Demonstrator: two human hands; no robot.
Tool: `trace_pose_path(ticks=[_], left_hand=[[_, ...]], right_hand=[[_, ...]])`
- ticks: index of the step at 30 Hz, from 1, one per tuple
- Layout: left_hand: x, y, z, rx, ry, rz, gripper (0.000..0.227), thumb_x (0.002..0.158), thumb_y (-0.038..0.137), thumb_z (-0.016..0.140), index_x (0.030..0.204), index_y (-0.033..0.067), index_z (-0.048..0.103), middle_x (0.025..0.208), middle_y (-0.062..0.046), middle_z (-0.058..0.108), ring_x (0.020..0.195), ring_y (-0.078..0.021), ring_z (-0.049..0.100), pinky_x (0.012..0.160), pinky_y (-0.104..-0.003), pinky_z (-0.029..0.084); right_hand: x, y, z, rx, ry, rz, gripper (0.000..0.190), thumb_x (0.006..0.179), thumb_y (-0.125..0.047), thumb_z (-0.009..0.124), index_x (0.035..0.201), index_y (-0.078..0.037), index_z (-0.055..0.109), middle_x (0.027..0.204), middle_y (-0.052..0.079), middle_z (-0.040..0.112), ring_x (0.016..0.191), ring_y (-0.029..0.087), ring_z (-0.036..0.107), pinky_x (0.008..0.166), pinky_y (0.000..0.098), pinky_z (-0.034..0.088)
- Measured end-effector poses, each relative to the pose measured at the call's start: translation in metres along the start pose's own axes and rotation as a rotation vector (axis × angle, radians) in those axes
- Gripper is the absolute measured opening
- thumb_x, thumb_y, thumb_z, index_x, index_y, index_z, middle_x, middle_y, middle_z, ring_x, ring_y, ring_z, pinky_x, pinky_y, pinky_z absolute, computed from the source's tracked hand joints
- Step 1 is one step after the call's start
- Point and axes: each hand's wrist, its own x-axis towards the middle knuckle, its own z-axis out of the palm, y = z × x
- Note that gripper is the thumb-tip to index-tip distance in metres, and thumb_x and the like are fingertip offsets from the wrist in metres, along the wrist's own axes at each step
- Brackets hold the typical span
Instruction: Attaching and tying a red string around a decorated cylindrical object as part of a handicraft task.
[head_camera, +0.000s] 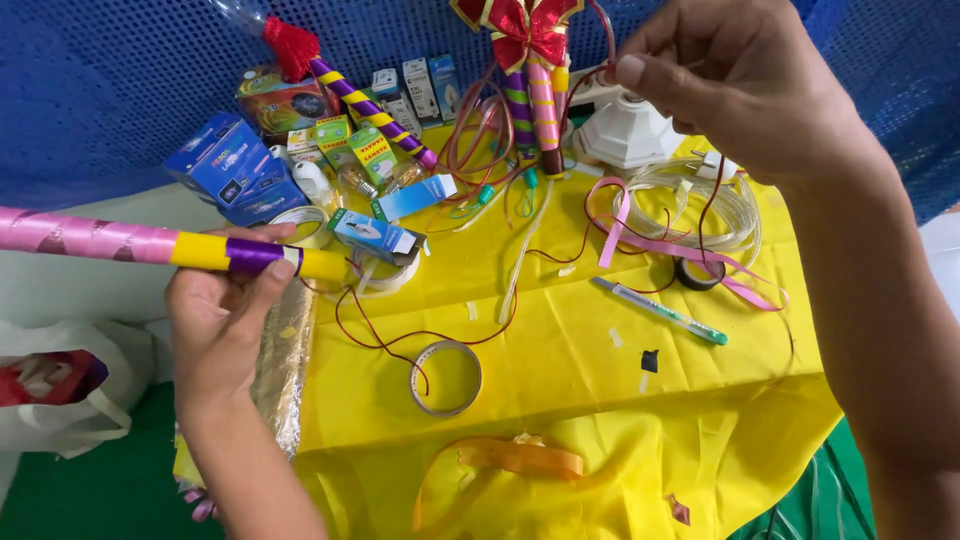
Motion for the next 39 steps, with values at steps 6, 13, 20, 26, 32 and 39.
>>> trace_pose_path(ticks=[6, 13, 20, 26, 32, 39], left_hand=[[-0.009, 0.006, 0.014, -0.082, -0.135, 0.045, 0.023, 0.094, 0.013, 0.068, 0.114, 0.0114, 0.056, 0.133, -0.016, 0.062, 0.137, -0.0285, 0.06, 0.114, -0.034, 0.05], [-0.028, 0.037, 0.086, -0.415, -0.583, 0.098, 0.023, 0.092, 0.007, 0.073, 0.11, 0.0128, 0.059, 0.108, 0.003, 0.063, 0.153, -0.0386, 0.045, 0.119, -0.041, 0.044], [-0.031, 0.036, 0.1, -0.424, -0.564, -0.05, 0.02, 0.091, 0.005, 0.073, 0.107, 0.0046, 0.062, 0.103, -0.006, 0.065, 0.098, -0.017, 0.068, 0.092, -0.028, 0.055], [-0.032, 0.026, 0.071, -0.447, -0.407, -0.107, 0.027, 0.086, 0.004, 0.076, 0.108, 0.0053, 0.061, 0.103, -0.005, 0.062, 0.101, -0.0181, 0.068, 0.096, -0.032, 0.059], [-0.031, 0.019, 0.069, -0.424, -0.4, -0.123, 0.029, 0.085, 0.006, 0.078, 0.109, 0.0054, 0.061, 0.105, -0.006, 0.063, 0.103, -0.019, 0.066, 0.091, -0.029, 0.057], [-0.032, 0.019, 0.072, -0.403, -0.42, -0.089, 0.028, 0.086, 0.006, 0.076, 0.11, 0.0049, 0.062, 0.105, -0.008, 0.065, 0.101, -0.02, 0.067, 0.092, -0.031, 0.056]], right_hand=[[-0.005, -0.006, 0.009, -0.033, -0.009, 0.115, 0.011, 0.107, -0.016, 0.072, 0.101, -0.007, 0.069, 0.077, -0.004, 0.06, 0.066, -0.002, 0.042, 0.053, 0.0162, 0.028], [-0.019, -0.041, 0.066, -0.111, -0.357, -0.055, 0.009, 0.095, -0.022, 0.075, 0.091, -0.014, 0.079, 0.052, -0.008, 0.033, 0.051, 0.004, 0.025, 0.048, 0.0221, 0.022], [-0.02, -0.019, 0.069, -0.119, -0.452, 0.02, 0.012, 0.093, -0.03, 0.075, 0.093, -0.018, 0.079, 0.059, -0.009, 0.059, 0.05, 0.003, 0.035, 0.045, 0.0231, 0.029], [-0.041, 0.118, 0.035, -0.827, -0.35, 0.257, 0.027, 0.097, -0.041, 0.064, 0.114, -0.022, 0.076, 0.104, 0.003, 0.078, 0.086, 0.025, 0.072, 0.077, 0.0433, 0.051], [-0.062, 0.191, 0.028, -0.981, -0.539, 0.431, 0.042, 0.087, -0.047, 0.075, 0.122, -0.026, 0.068, 0.122, 0.005, 0.06, 0.111, 0.027, 0.06, 0.087, 0.0429, 0.052], [-0.04, 0.165, 0.025, -0.966, -0.39, 0.366, 0.019, 0.101, -0.024, 0.063, 0.111, -0.021, 0.08, 0.108, -0.004, 0.079, 0.092, 0.022, 0.073, 0.069, 0.0375, 0.058]])
